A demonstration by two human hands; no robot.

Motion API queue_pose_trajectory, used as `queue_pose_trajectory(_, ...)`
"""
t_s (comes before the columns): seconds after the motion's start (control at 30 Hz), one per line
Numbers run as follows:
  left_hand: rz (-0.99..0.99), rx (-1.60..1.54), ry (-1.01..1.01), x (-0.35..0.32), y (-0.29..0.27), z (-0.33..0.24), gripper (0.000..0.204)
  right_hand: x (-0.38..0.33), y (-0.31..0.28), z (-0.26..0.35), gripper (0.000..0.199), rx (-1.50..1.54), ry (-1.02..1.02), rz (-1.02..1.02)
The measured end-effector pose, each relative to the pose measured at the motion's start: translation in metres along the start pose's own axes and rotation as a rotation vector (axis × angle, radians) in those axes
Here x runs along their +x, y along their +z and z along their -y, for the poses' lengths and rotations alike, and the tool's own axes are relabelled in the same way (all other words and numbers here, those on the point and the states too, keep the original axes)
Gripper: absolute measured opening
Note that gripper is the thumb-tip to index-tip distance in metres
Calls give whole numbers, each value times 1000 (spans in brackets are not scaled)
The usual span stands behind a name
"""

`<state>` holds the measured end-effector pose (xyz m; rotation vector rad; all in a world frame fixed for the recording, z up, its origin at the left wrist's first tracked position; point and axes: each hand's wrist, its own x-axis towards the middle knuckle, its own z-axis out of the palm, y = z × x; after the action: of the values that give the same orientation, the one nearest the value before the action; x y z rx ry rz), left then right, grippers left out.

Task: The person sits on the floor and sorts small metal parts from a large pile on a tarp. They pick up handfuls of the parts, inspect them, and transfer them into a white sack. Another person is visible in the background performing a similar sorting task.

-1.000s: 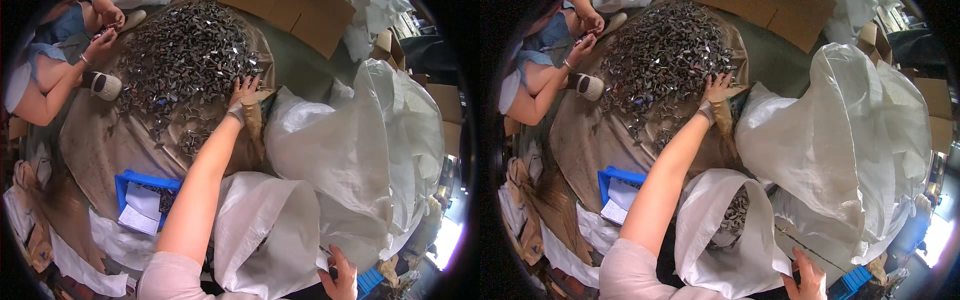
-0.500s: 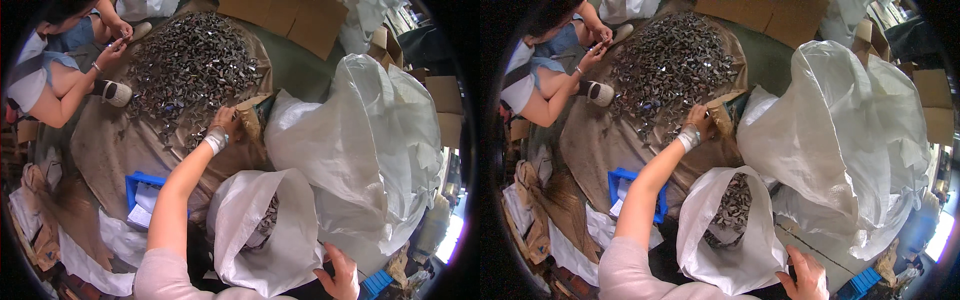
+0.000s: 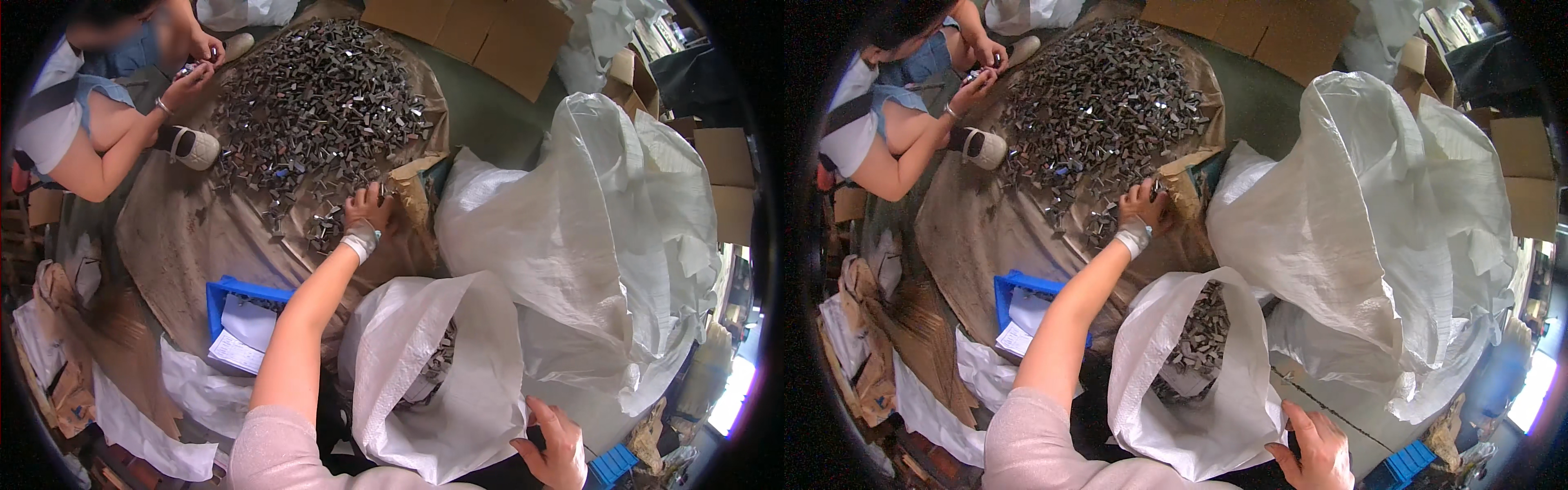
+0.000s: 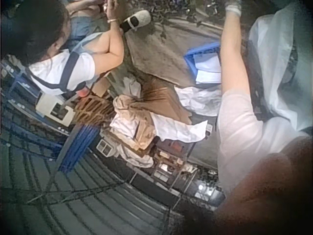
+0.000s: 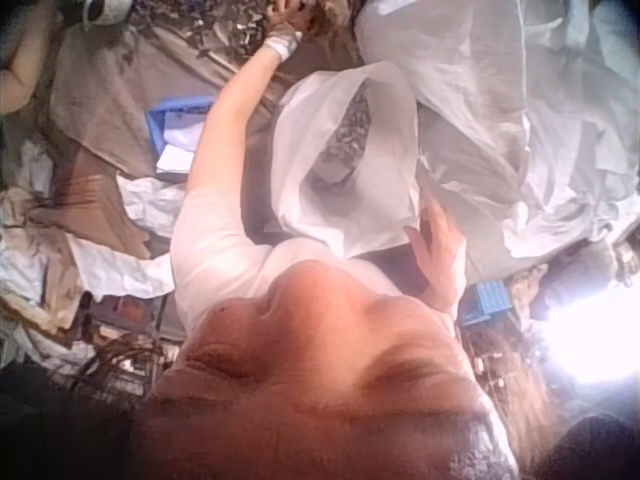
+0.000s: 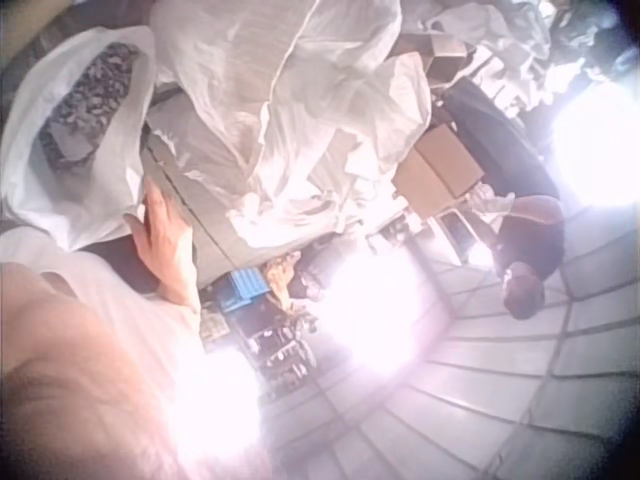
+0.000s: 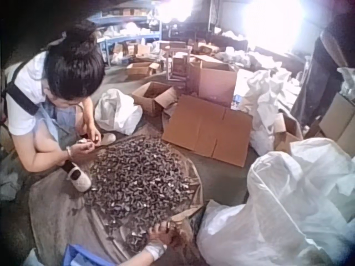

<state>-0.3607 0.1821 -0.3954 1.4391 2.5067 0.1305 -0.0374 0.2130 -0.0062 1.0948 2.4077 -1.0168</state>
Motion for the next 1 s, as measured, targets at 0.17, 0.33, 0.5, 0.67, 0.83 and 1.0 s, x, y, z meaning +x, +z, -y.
queue_pose_trajectory(0.17, 64, 2, -91, 3, -7, -6, 56, -3, 0, 4, 57, 13, 5, 10)
queue_pose_trajectory(0.33, 6, -246, -218, 6, 52, 11, 51, -1, 0, 0, 55, -2, -86, -5)
queue_pose_trajectory(0.5, 72, 74, -134, 8, 1, -15, 40, 1, -3, -1, 55, -41, -132, 19)
queue_pose_trajectory(0.67, -46, 114, -116, 17, 39, 6, 37, -5, -3, -6, 57, -64, -180, -6)
queue_pose_trajectory(0.83, -52, -179, -182, 25, 78, 31, 29, -13, -3, -13, 59, -32, -219, -25)
queue_pose_trajectory(1.0, -183, -451, -142, 8, 53, 33, 29, -20, 3, -18, 59, -18, -244, -27)
